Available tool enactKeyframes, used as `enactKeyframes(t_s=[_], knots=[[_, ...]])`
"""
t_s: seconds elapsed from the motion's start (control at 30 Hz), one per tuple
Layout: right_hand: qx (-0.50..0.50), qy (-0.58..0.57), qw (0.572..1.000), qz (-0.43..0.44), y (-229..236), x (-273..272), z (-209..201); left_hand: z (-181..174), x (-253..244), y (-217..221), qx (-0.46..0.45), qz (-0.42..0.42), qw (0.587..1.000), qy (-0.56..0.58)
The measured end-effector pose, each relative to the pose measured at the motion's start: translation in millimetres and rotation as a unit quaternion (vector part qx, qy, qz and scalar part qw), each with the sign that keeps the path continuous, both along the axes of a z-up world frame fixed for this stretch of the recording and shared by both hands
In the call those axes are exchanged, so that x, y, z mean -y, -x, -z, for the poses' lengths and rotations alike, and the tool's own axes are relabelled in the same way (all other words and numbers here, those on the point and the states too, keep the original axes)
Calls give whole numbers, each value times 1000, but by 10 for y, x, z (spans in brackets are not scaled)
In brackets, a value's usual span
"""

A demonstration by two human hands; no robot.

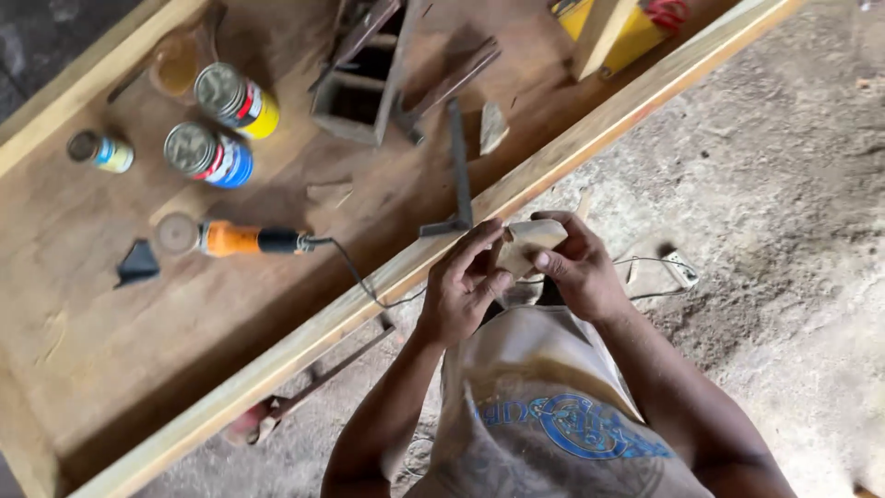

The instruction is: The person places a small wooden support block into the corner of a chair frame and then sands the edges of a wooden piece using a power sander.

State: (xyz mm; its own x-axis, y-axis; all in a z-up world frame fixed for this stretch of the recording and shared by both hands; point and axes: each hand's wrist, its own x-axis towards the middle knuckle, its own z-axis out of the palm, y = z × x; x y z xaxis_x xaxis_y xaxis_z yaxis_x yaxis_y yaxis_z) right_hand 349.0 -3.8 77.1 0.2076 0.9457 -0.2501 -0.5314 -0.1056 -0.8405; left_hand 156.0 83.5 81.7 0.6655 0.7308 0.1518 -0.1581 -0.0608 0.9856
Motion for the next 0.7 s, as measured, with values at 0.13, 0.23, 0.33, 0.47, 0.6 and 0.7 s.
enactKeyframes(t_s=[0.13,0.23,0.33,0.47,0.6,0.7], knots=[[43,43,998,8,-56,69,126,42,88,-215,-24,17,999,37],[39,52,996,61,-245,106,224,64,58,-438,-57,29,995,-75],[-4,15,989,148,-699,101,343,85,-30,-596,-92,57,979,-170],[-25,-41,970,239,-1738,-100,444,-18,-491,-686,-185,111,952,-215],[-54,-29,964,260,-2880,-677,680,-52,-1129,-1062,-213,65,959,-174],[-90,-89,974,189,-3586,-1411,789,-126,-1659,-1464,-208,-6,975,-80]])
